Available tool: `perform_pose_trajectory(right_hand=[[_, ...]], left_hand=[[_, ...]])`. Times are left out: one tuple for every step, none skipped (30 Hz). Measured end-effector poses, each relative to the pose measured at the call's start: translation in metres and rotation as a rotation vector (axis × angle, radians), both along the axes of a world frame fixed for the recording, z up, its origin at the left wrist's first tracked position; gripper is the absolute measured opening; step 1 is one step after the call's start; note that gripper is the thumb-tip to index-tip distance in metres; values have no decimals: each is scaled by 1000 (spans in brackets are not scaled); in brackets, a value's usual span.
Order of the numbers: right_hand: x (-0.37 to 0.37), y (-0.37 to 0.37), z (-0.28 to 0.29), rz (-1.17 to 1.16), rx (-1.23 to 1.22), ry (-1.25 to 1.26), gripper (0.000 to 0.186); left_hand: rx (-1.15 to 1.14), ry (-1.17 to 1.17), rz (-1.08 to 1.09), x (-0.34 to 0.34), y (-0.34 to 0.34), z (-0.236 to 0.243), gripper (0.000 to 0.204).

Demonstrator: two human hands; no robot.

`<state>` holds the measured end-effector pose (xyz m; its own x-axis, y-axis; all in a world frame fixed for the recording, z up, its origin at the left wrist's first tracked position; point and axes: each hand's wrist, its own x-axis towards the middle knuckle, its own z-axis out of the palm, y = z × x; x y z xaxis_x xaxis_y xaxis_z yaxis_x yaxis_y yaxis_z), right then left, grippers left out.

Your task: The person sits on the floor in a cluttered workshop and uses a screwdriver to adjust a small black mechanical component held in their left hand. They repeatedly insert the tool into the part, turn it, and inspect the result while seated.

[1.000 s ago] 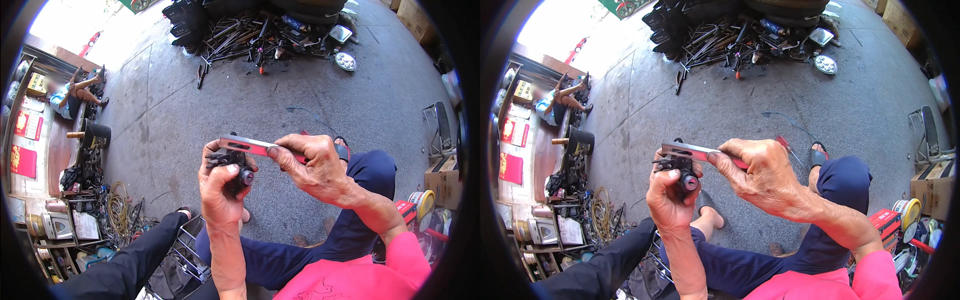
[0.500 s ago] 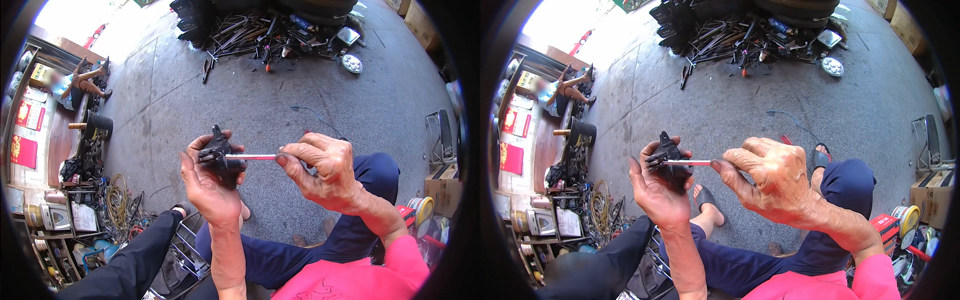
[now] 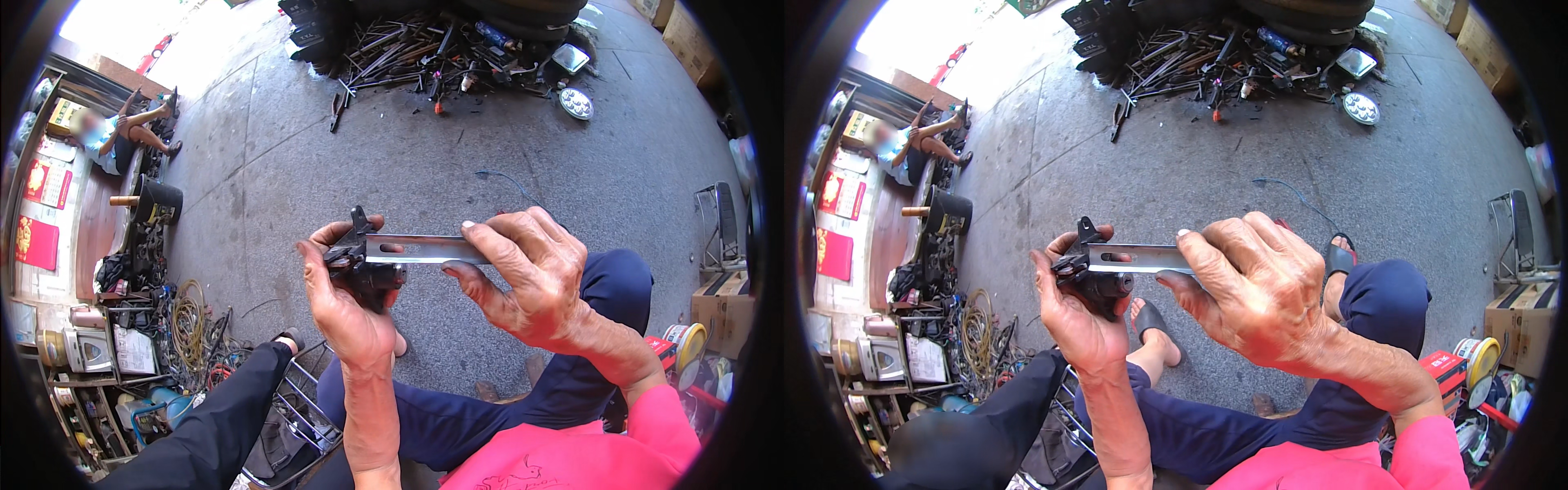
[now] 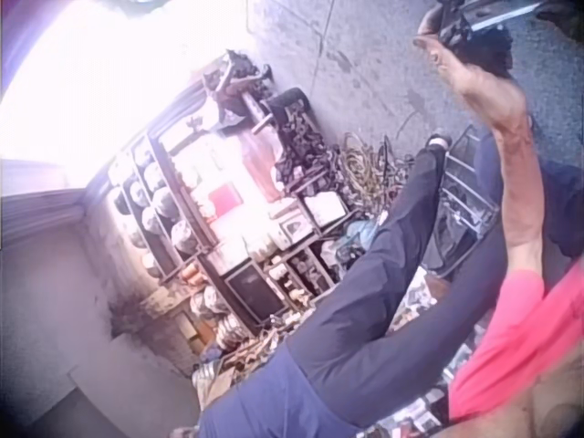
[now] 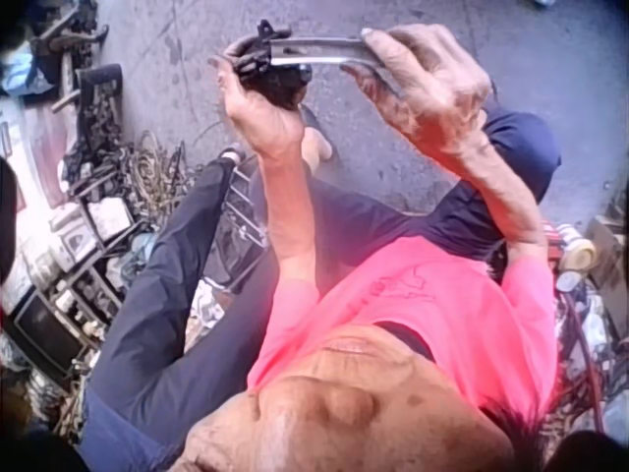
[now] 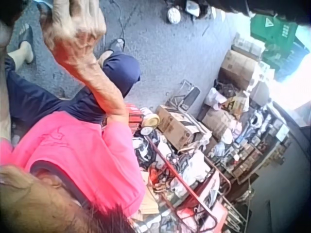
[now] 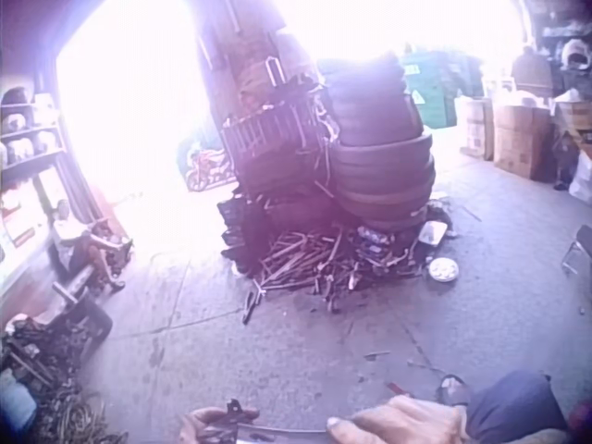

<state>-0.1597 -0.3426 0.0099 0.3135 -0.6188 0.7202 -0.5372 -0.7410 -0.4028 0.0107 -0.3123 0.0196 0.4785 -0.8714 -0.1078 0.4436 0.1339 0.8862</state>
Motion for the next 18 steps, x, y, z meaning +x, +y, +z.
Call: perform_pose_trajectory(right_hand=[[0, 1, 1, -8, -29, 18, 40], [-1, 1, 1, -18, -57, 40, 42], [-1, 1, 0, -21, -66, 53, 43], [-1, 0, -1, -24, -74, 66, 43], [-2, 0, -1, -29, -85, 78, 43], [-3, 0, -1, -29, -86, 80, 43], [-4, 0, 0, -29, -86, 82, 43], [-4, 0, 0, -25, -86, 82, 43], [-4, 0, 0, -23, -82, 77, 42], [-4, 0, -1, -21, -78, 73, 41], [-4, 0, -2, -20, -74, 69, 41], [-4, 0, -2, -15, -84, 79, 40], [-3, 0, -3, -11, -93, 90, 39], [-2, 1, -2, -3, -104, 97, 39], [0, 2, -3, 2, -95, 98, 38], [1, 3, -5, 7, -86, 98, 38], [1, 4, -8, 8, -76, 102, 37], [2, 4, -9, 12, -46, 73, 35]], left_hand=[[6, 8, -15, 0, 0, 0, 42], [13, 19, -32, 1, 0, -1, 42], [20, 31, -48, 1, 0, -2, 42], [30, 64, -62, 2, 0, -3, 42], [38, 96, -77, 2, 0, -3, 43], [46, 128, -92, 2, 0, -3, 43], [53, 150, -105, 2, -1, -4, 43], [61, 170, -114, 3, 0, -5, 44], [68, 191, -123, 3, 0, -5, 44], [87, 187, -118, 3, 0, -5, 45], [106, 184, -113, 3, 0, -4, 46], [125, 181, -109, 2, 0, -4, 46], [138, 207, -113, 0, -1, -6, 47], [149, 230, -114, -1, 0, -8, 48], [159, 254, -114, -1, 0, -10, 49], [177, 254, -98, -1, 1, -12, 53], [176, 248, -99, -4, 0, -12, 54], [174, 243, -100, -8, -2, -10, 56]])
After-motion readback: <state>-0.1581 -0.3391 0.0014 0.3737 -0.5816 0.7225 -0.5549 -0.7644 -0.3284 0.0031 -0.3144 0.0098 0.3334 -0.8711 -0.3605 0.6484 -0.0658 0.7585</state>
